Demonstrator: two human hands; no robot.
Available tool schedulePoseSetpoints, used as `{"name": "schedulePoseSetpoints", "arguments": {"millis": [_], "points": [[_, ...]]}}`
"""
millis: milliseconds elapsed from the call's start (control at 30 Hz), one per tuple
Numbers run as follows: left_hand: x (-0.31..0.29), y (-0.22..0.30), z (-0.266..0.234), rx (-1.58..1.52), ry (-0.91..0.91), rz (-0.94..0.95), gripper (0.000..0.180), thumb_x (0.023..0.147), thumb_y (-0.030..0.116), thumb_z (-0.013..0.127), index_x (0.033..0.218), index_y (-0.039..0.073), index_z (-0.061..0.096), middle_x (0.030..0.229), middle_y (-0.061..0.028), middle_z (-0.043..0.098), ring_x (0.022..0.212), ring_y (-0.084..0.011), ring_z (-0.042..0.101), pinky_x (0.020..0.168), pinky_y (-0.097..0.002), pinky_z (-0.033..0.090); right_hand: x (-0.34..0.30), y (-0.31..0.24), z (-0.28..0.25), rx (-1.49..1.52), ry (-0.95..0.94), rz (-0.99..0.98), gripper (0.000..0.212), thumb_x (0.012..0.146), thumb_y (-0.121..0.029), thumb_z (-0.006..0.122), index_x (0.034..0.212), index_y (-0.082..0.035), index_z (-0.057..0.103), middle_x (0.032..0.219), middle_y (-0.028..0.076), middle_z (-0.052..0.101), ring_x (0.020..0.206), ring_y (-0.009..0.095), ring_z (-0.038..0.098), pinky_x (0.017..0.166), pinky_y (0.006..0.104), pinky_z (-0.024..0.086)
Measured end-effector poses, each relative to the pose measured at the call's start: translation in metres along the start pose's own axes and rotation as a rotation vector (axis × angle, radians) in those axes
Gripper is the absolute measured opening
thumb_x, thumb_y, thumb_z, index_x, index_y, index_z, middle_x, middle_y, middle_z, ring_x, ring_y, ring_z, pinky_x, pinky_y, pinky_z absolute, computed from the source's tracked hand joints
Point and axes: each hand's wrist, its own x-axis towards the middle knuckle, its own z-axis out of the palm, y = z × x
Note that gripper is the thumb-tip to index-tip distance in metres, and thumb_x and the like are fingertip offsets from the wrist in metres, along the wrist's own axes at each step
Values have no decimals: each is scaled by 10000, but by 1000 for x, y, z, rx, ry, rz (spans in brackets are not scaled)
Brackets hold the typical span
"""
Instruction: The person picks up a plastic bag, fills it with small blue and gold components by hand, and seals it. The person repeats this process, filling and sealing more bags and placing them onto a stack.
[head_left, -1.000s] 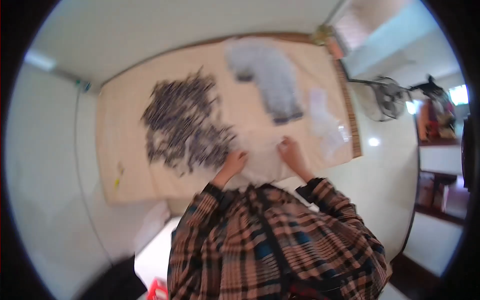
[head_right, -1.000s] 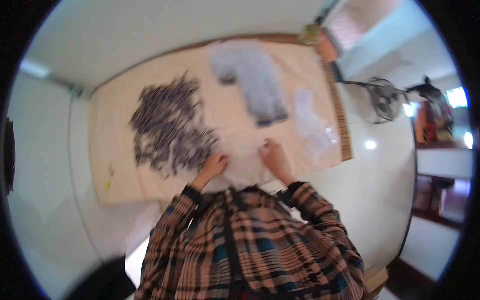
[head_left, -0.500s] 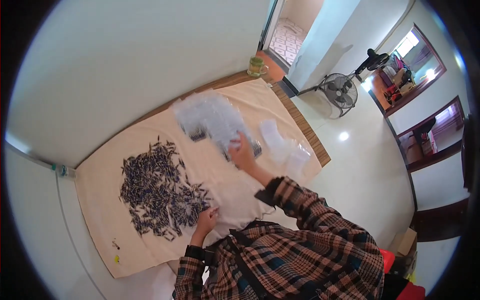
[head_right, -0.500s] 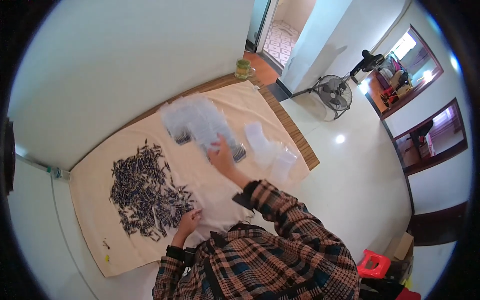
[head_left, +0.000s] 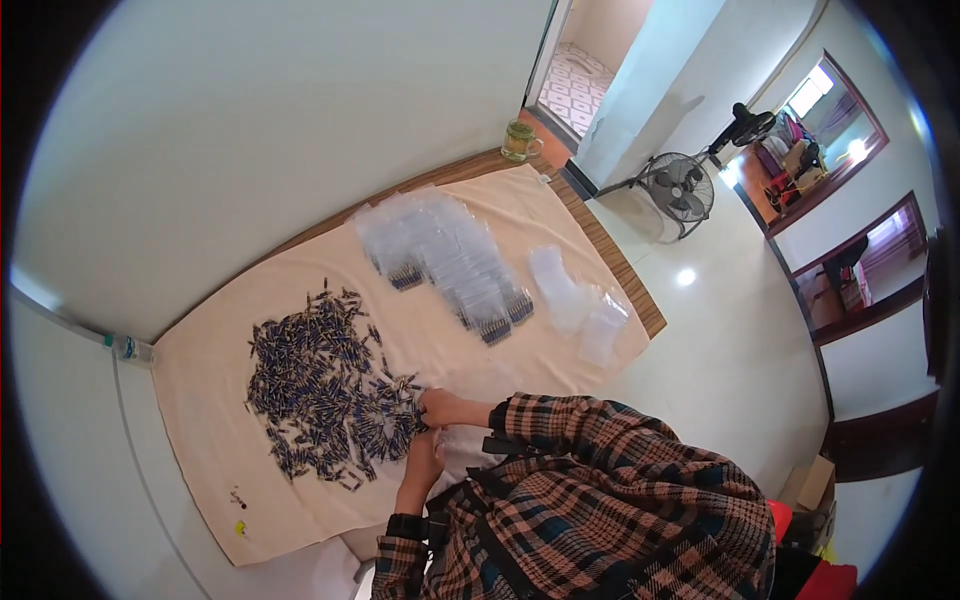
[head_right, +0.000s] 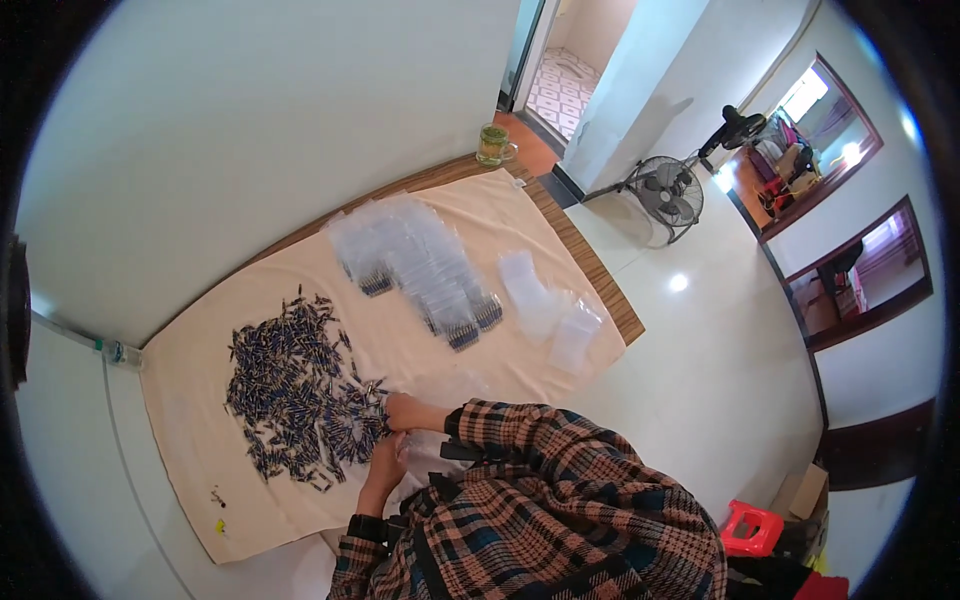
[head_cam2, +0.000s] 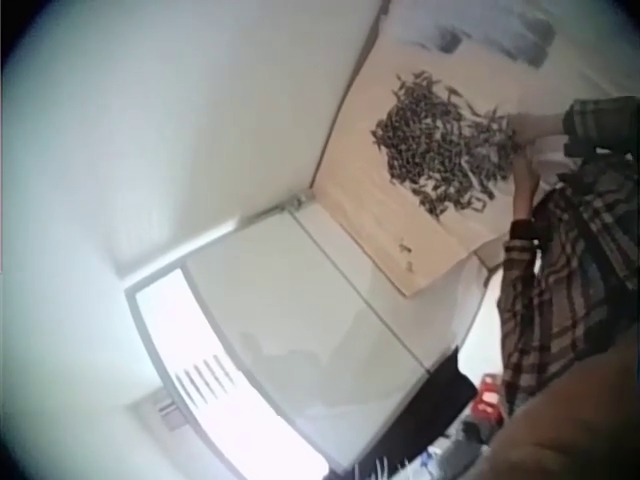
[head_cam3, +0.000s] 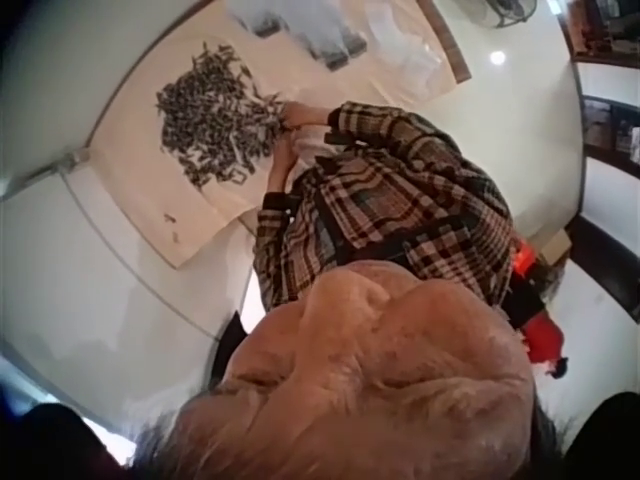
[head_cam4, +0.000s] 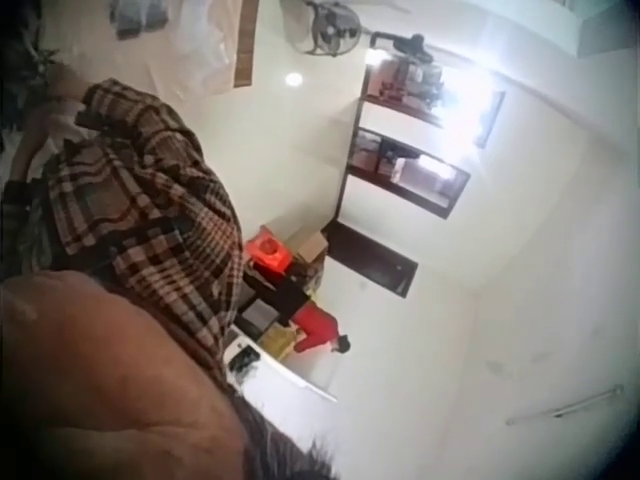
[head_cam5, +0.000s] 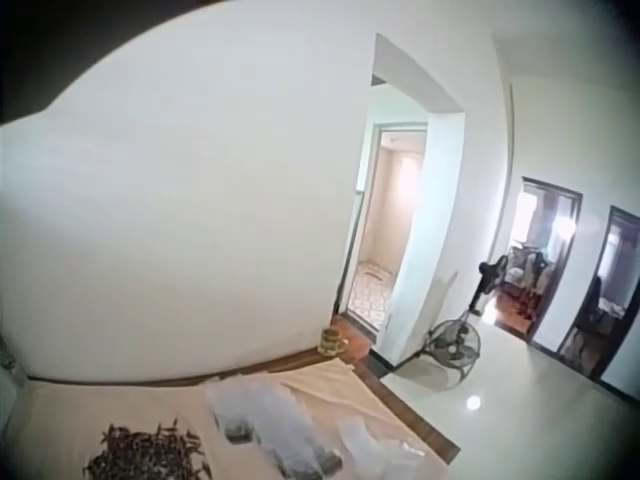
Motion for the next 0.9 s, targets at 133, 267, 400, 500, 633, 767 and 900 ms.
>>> {"name": "schedulePoseSetpoints", "arguments": {"millis": [133,267,400,500,633,767,900], "points": [[-15,-9,-1,66,76,6,346,726,-24,532,1073,-18,541,923,-228,567,861,-416,522,766,-434,432,4,-16,10,-109,32,-31,187,669,-132,556,711,37,624,663,219,611,671,358,620,630,433,499],[-7,-8,-9,123,196,78,279,723,-24,522,1000,-14,554,934,-214,560,902,-405,513,797,-439,415,22,6,21,-232,42,-143,184,661,-126,555,725,30,628,669,218,612,678,370,612,632,442,490],[-31,-42,-34,63,239,94,273,757,-11,496,1022,23,553,961,-209,558,922,-390,513,818,-429,406,28,-23,47,241,311,-162,193,653,-134,561,753,12,639,698,204,624,643,350,606,592,436,479],[-9,-47,-39,20,295,178,214,770,8,510,977,23,563,960,-195,563,910,-386,515,796,-420,419,37,-11,34,171,235,12,239,636,-153,574,826,-18,627,826,206,624,786,338,601,697,435,471],[6,-54,-57,-52,413,101,233,776,-16,521,1003,13,564,959,-167,571,952,-368,526,809,-401,444,58,-2,22,522,202,9,285,692,-107,584,958,-6,609,700,143,639,639,231,634,616,347,502],[-29,-75,-83,173,539,-91,337,757,60,609,1083,8,541,1080,-191,543,971,-359,545,827,-395,452,60,-64,10,775,64,-15,330,726,-96,565,1047,-23,578,669,129,638,584,254,619,595,341,497],[-16,-55,-92,289,458,-476,531,714,175,696,1172,26,472,1139,-207,480,928,-386,553,785,-410,471,74,-67,-21,18,364,-204,408,723,-68,603,1126,-46,543,884,177,603,797,285,592,666,353,495]]}}
